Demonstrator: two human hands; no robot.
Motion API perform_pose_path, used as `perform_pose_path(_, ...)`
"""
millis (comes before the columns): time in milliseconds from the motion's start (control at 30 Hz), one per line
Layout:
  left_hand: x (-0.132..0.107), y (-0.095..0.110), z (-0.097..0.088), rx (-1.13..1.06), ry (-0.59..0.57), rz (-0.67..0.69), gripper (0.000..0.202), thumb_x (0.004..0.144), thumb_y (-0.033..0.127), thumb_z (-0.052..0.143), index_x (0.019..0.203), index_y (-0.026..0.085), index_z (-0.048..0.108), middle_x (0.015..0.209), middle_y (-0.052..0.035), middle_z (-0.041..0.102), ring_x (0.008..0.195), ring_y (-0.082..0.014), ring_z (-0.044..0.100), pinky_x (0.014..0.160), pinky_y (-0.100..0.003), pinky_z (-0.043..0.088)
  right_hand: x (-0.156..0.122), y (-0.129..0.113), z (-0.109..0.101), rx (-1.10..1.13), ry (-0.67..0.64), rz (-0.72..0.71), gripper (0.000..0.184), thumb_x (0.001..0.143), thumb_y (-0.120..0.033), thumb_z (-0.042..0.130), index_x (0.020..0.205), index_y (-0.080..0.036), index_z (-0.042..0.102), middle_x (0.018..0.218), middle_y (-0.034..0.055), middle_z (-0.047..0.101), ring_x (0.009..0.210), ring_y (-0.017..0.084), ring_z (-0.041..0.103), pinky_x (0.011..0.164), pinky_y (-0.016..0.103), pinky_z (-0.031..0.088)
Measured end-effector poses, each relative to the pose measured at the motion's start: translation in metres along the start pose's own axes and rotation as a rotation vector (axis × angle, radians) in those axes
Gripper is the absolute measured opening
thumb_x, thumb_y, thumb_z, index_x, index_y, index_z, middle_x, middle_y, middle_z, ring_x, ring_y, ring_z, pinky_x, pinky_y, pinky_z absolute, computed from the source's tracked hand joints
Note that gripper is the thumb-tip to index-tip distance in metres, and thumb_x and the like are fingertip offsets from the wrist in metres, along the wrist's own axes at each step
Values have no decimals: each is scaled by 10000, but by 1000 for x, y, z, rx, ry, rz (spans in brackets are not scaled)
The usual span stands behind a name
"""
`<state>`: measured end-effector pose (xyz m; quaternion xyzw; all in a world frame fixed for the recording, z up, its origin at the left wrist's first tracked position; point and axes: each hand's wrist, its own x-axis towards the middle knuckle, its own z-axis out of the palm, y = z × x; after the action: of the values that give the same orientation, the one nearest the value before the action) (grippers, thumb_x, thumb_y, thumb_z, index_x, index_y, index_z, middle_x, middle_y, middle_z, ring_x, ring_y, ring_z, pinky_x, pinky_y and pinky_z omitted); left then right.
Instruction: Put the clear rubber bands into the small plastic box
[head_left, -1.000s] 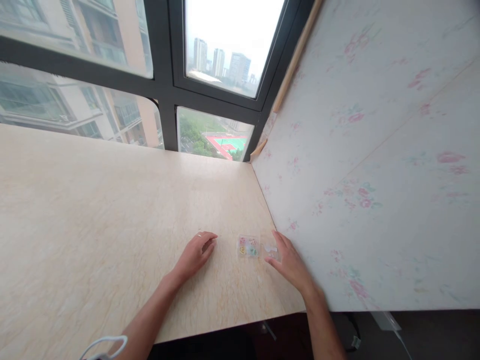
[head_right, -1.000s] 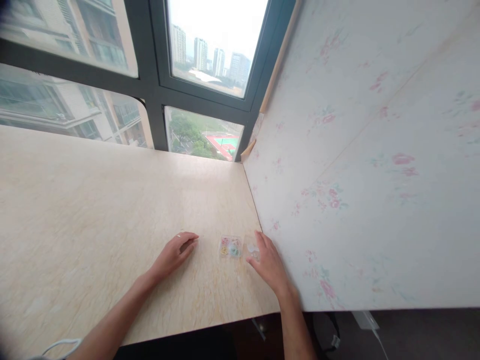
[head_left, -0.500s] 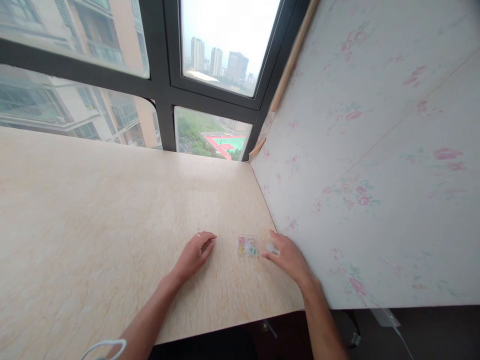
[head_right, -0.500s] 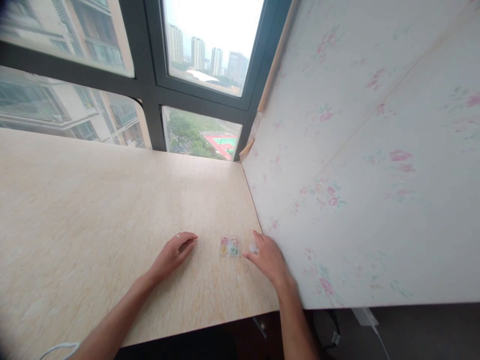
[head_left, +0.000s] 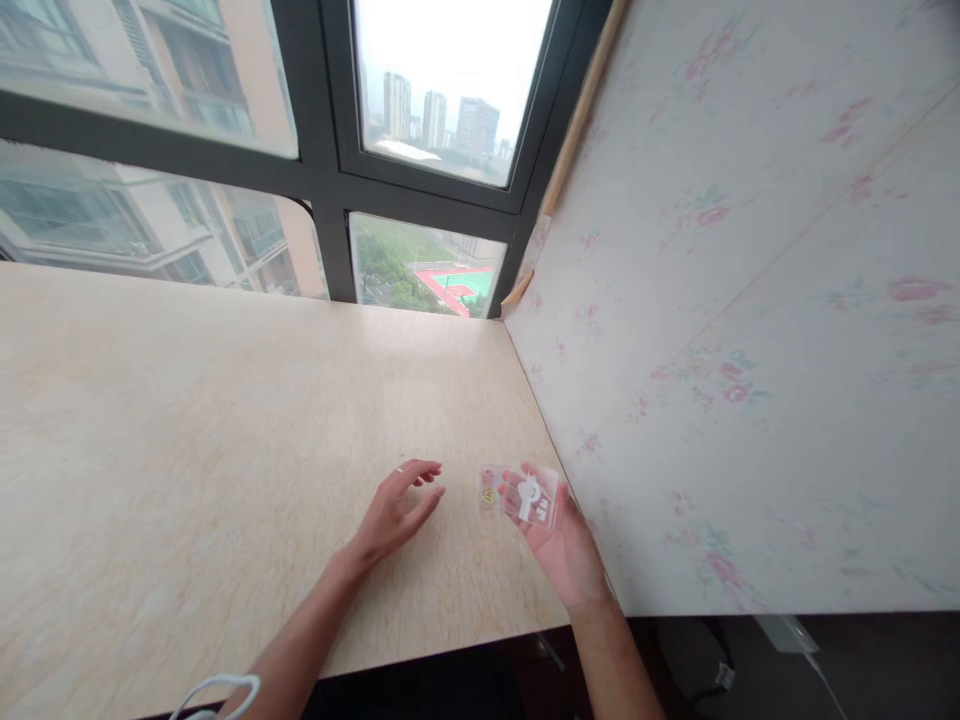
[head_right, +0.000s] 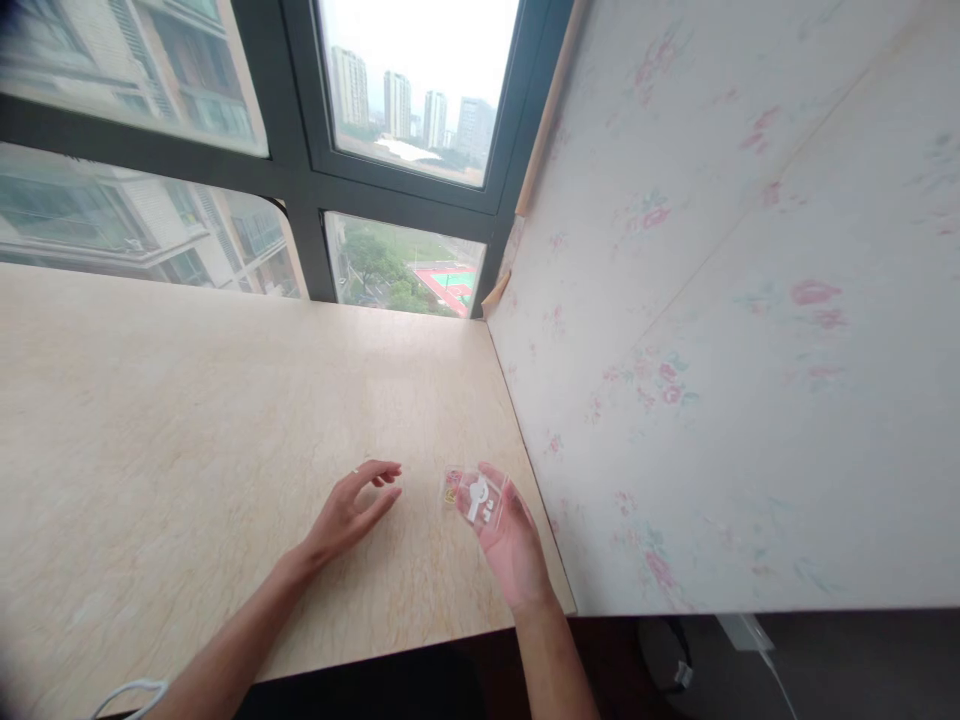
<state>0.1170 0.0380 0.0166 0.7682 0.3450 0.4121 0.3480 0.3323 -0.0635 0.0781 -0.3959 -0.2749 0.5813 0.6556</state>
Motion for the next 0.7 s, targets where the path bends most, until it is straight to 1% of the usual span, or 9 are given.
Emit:
perform_pose_path(67,-2,13,1,-111,-12,27,423,853,380,622,1235,231,518,1162,-100,623,1010,-224,602,860,-403,502,-2,7,7,137,-17,81,500,892,-563,521,1176,-164,620,1226,135,653,1116,271,617,1025,445,406)
perform_pose_path(133,-2,29,4,-250,-58,47,653,791,463,686,1352,257,422,1315,-127,537,1178,-271,528,948,-445,468,-3,12,12,219,-47,149,527,894,-574,508,1185,-152,628,1214,137,659,1076,263,633,996,423,422)
perform_pose_path(233,3,51,8,-317,-167,74,889,680,511,769,1424,282,340,1441,-139,414,1306,-319,409,1049,-499,388,-3,16,16,282,-88,226,532,893,-574,510,1186,-148,636,1174,134,678,1036,248,646,950,389,443)
perform_pose_path(333,8,62,13,-249,-231,85,847,701,404,780,1419,293,345,1443,-121,413,1323,-309,388,1092,-517,336,-1,17,18,280,-133,253,546,892,-595,491,1181,-157,641,1146,123,689,1034,257,645,934,391,447)
perform_pose_path(400,10,62,16,-231,-244,83,781,741,332,747,1411,291,348,1417,-109,447,1310,-286,413,1095,-503,338,1,17,19,238,-154,257,572,894,-619,459,1198,-167,632,1143,124,689,1046,277,642,939,421,443)
perform_pose_path(467,9,59,18,-224,-244,71,753,752,319,736,1400,283,356,1398,-108,474,1286,-275,447,1085,-491,358,2,18,17,173,-157,255,602,896,-643,418,1217,-175,619,1169,133,677,1084,301,625,956,465,433)
perform_pose_path(567,6,54,19,-189,-225,52,737,753,374,738,1383,270,371,1389,-116,487,1263,-278,472,1064,-487,385,-1,20,7,2,-102,172,630,909,-666,334,1243,-200,594,1282,144,612,1176,326,568,982,520,420)
perform_pose_path(633,5,52,18,-135,-215,51,713,770,396,719,1379,268,371,1385,-116,490,1266,-277,467,1057,-488,391,-5,20,-6,-219,-34,19,611,908,-665,333,1307,-248,534,1384,124,529,1253,322,503,1017,531,399)
perform_pose_path(700,7,51,18,-57,-216,56,697,786,395,700,1382,268,362,1389,-113,486,1280,-278,450,1062,-496,380,-7,18,-20,-561,-7,-185,627,880,-646,445,1406,-305,411,1482,89,413,1337,313,403,1073,526,348)
